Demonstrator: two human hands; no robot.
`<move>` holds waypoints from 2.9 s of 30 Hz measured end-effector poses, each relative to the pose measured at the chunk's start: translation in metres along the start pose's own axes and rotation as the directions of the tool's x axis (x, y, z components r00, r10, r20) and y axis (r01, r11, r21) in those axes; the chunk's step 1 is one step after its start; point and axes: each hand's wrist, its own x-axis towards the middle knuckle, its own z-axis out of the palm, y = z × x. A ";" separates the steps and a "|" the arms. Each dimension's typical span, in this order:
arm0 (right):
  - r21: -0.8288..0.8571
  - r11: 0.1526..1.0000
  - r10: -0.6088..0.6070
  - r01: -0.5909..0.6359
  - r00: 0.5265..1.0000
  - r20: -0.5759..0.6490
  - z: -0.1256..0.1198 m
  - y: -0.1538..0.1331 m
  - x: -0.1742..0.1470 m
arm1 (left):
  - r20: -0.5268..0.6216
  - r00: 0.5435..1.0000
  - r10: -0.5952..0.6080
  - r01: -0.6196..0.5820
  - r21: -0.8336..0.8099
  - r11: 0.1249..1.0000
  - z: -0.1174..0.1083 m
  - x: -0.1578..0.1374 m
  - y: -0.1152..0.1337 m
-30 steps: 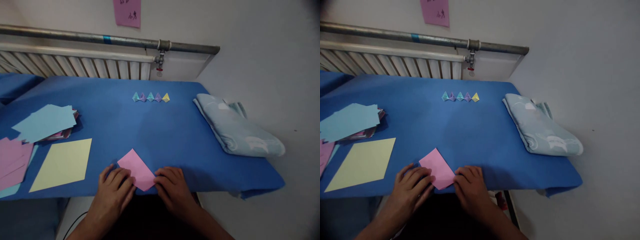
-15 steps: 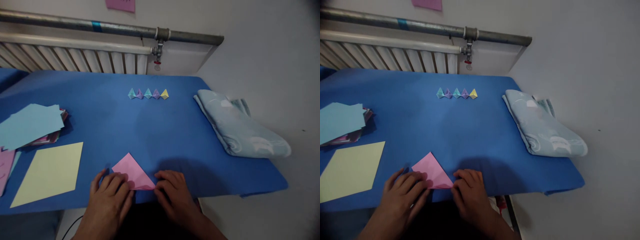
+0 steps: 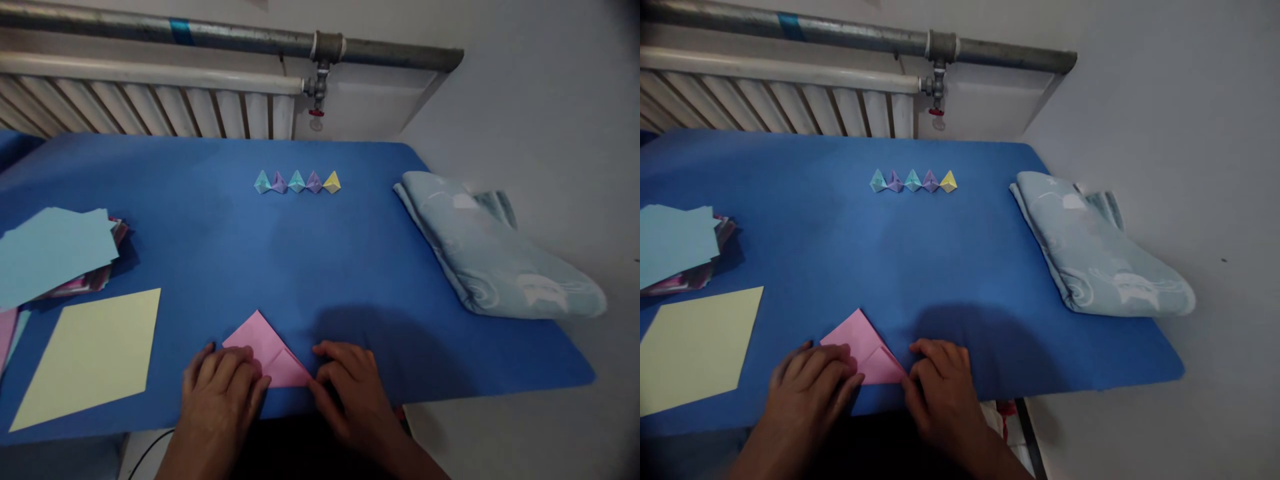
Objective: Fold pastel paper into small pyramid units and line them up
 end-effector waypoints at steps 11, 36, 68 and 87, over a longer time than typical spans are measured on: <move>0.011 1.000 -0.002 0.003 1.000 -0.031 0.001 -0.001 0.000 | -0.034 0.999 -0.016 0.016 -0.005 1.000 0.003 0.001 0.002; -0.018 0.957 -0.257 0.291 0.872 0.416 -0.008 -0.021 0.020 | -0.094 0.996 0.004 0.002 0.057 0.998 0.009 -0.002 0.002; 0.053 0.916 -0.395 0.397 0.874 0.282 -0.011 -0.015 -0.004 | -0.211 0.975 0.074 -0.091 -0.071 0.993 0.000 -0.030 0.037; 0.727 0.570 0.174 -0.384 0.921 0.350 -0.009 -0.051 0.062 | 0.580 0.722 -0.376 0.659 -0.743 0.120 -0.056 0.019 0.032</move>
